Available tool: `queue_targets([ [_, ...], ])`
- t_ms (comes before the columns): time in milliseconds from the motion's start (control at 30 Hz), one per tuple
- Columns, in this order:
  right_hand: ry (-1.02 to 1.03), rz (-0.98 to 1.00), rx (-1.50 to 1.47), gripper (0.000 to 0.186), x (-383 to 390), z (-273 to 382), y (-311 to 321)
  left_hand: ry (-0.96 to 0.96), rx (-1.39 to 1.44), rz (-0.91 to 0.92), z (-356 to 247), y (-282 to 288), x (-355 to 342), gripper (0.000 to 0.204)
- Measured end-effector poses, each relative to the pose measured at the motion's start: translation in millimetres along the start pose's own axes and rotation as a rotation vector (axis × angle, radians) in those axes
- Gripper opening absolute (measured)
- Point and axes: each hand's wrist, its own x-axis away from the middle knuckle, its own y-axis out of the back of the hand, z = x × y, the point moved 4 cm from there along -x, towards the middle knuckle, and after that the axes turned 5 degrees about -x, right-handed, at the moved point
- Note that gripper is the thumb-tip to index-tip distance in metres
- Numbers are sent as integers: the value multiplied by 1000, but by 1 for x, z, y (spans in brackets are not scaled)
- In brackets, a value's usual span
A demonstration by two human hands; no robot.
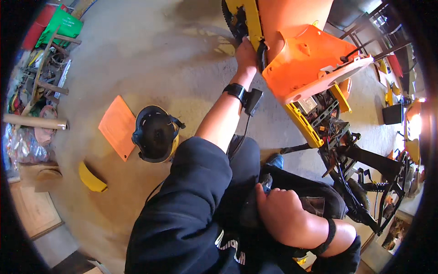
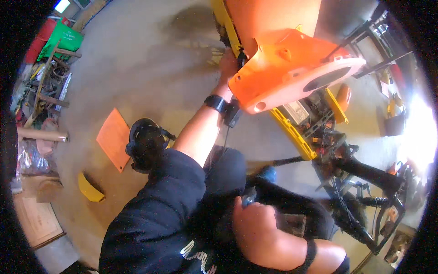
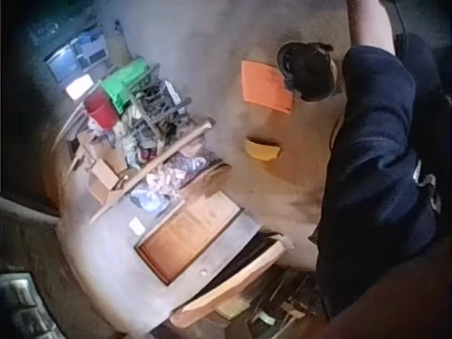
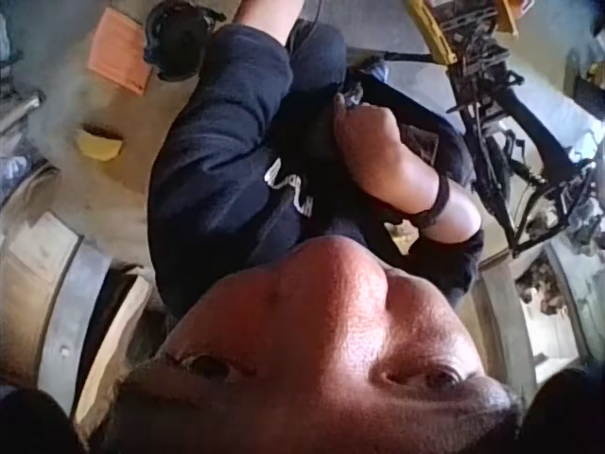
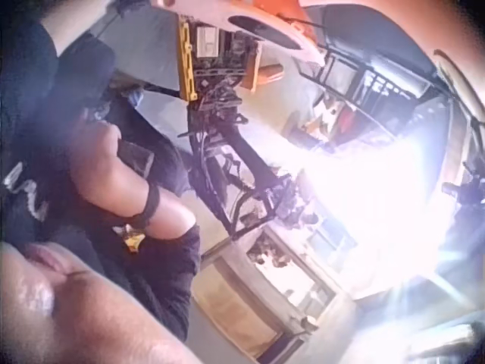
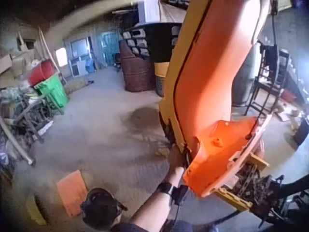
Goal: Removing and adjusting the fairing components of a motorcycle using a power drill.
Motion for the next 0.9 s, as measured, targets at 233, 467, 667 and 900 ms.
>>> queue_targets([
  [233, 53, 76, -46, 54, -5, -2, 0, -38, -356, -76, -14, 39, -4, 59],
  [467, 138, 76, 29, 53, -2, 11, -1, -66, -455, 119, 10, 74, -39, 62],
  [667, 115, 57, 34, 54, -5, 11, -3, 148, -203, 191, 13, 80, -52, 65],
  [900, 101, 101, 18, 59, -10, 1, -7, 172, 184, 357, -2, 13, -4, 56],
])
